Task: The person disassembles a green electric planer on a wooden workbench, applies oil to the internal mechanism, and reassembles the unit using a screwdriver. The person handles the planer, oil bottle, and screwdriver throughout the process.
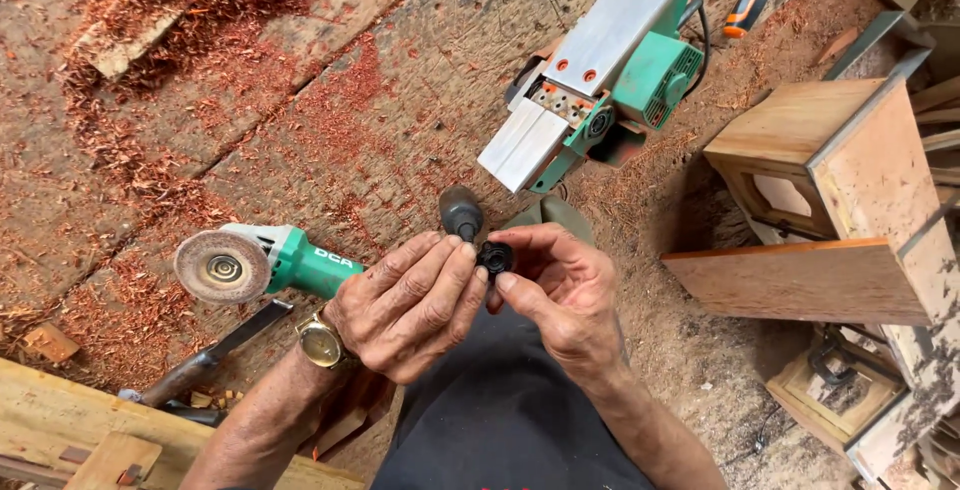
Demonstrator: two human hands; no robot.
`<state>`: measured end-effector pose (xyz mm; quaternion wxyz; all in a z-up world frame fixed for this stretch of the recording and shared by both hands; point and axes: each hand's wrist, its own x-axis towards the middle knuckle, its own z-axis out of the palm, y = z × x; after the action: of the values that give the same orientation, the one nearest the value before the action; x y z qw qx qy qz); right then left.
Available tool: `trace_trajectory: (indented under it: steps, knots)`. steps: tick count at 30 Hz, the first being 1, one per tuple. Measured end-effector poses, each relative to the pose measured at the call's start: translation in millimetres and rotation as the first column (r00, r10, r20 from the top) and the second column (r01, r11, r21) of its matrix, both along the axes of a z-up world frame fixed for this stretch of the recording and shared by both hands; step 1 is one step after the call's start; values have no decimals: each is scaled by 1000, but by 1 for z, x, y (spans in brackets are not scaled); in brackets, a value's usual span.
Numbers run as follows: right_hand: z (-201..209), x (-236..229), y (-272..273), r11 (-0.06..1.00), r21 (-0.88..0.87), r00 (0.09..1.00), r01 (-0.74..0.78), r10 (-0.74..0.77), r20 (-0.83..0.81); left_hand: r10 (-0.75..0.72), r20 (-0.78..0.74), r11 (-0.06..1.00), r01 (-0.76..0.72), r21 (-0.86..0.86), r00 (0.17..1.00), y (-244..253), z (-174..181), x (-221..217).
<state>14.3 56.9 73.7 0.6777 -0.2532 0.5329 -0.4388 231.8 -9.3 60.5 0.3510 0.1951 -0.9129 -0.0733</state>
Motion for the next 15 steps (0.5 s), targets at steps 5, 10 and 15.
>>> trace_trajectory:
  steps: [5,10,15]
  knots:
    - [-11,0,4,1000,-11,999,20,-20,-36,-44,-11,997,45,55,999,0,-2,1]
    - [-19,4,3,999,-18,999,37,-38,-25,-57,1,997,57,52,998,-2,-4,4]
    - [-24,8,-8,998,39,991,44,-48,124,-19,24,997,17,70,1000,-4,-6,10]
